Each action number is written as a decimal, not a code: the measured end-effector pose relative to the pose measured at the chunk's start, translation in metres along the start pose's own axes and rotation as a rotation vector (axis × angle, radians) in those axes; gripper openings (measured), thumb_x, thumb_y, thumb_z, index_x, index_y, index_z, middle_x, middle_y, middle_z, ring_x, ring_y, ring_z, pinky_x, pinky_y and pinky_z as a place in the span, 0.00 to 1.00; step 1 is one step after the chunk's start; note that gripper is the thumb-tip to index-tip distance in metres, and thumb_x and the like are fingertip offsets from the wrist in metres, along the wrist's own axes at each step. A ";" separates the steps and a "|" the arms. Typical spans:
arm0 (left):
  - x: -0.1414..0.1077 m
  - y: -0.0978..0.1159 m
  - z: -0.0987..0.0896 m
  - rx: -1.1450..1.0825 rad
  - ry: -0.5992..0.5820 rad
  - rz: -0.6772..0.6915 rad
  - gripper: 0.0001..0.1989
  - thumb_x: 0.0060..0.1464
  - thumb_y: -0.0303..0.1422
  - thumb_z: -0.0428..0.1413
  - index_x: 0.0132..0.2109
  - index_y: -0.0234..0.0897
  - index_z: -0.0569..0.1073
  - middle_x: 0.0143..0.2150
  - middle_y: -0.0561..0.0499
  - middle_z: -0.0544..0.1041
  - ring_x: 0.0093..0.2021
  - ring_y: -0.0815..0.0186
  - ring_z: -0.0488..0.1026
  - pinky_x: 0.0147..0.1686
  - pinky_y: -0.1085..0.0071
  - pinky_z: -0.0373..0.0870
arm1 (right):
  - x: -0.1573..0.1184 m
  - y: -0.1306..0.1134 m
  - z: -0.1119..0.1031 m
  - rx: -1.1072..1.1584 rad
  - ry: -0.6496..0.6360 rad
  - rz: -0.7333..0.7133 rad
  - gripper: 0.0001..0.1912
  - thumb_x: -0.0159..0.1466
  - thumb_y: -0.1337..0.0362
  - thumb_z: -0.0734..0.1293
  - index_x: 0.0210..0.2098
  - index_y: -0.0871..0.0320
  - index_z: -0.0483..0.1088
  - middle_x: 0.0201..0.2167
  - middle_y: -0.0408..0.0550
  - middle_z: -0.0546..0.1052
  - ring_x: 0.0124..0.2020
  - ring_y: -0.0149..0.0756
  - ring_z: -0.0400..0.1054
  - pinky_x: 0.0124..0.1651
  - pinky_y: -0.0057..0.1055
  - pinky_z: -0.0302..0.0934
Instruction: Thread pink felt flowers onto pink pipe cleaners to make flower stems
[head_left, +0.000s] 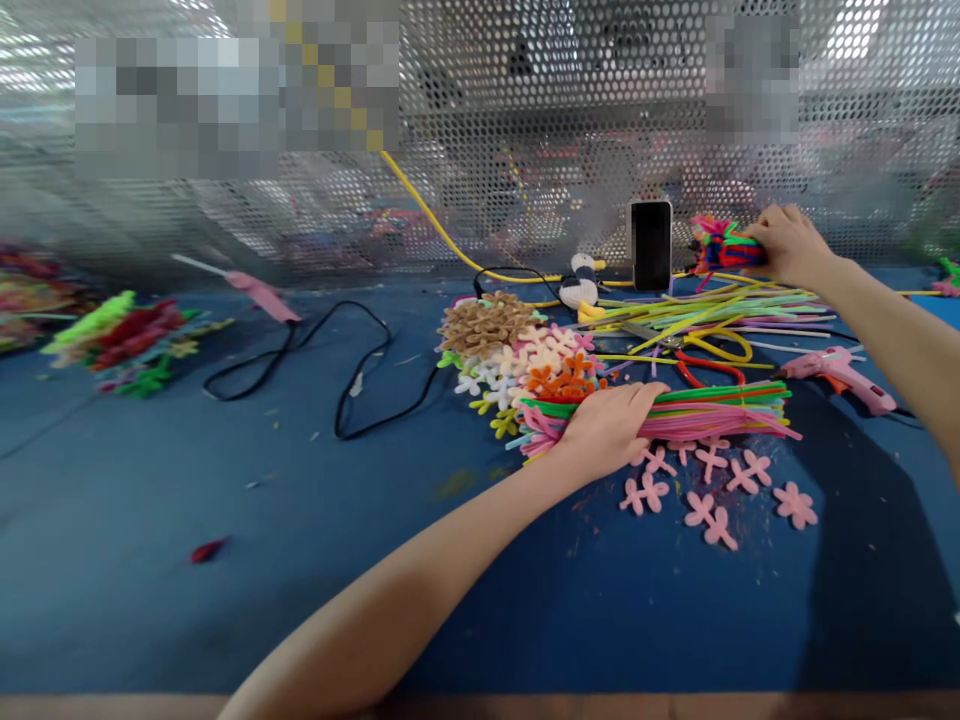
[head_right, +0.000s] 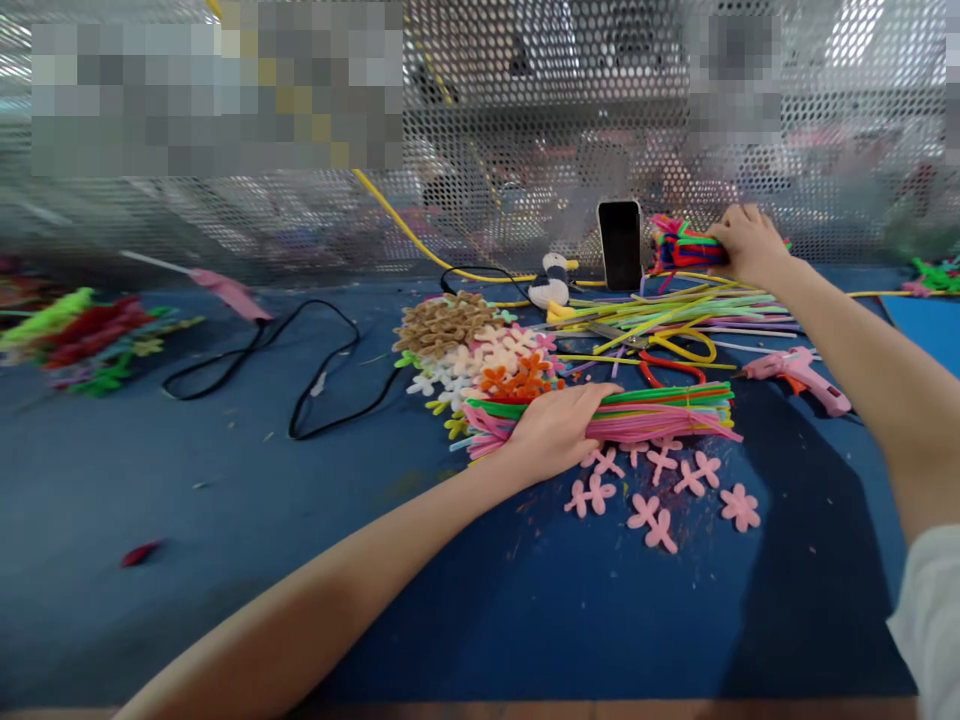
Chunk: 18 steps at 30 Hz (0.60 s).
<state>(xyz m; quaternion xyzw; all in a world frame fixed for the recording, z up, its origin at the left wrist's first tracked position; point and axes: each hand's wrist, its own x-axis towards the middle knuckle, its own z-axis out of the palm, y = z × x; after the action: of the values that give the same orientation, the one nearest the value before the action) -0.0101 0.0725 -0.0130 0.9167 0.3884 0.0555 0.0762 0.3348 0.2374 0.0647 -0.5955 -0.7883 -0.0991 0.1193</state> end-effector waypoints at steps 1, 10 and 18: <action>0.000 0.000 0.000 0.003 0.001 0.002 0.30 0.59 0.27 0.57 0.67 0.37 0.63 0.64 0.39 0.76 0.62 0.53 0.76 0.58 0.58 0.74 | 0.004 0.000 0.004 -0.023 0.005 0.051 0.28 0.63 0.62 0.78 0.59 0.66 0.72 0.63 0.71 0.69 0.64 0.59 0.59 0.61 0.49 0.53; -0.001 0.001 -0.002 -0.065 -0.025 -0.032 0.31 0.57 0.27 0.58 0.67 0.37 0.64 0.64 0.40 0.76 0.63 0.52 0.76 0.59 0.58 0.74 | -0.011 0.012 0.004 0.375 -0.217 0.024 0.13 0.67 0.60 0.73 0.44 0.64 0.82 0.37 0.50 0.84 0.35 0.31 0.71 0.44 0.32 0.63; 0.009 -0.010 -0.015 -0.371 0.174 -0.237 0.30 0.59 0.40 0.61 0.65 0.36 0.66 0.61 0.42 0.78 0.60 0.50 0.77 0.59 0.56 0.74 | -0.033 0.003 0.030 0.349 -0.349 -0.155 0.11 0.61 0.68 0.75 0.43 0.61 0.84 0.37 0.47 0.85 0.37 0.36 0.74 0.45 0.33 0.65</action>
<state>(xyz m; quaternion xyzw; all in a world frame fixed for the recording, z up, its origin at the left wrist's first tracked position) -0.0135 0.0872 0.0002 0.8268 0.4814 0.1956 0.2155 0.3445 0.2167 0.0265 -0.5115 -0.8455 0.1339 0.0746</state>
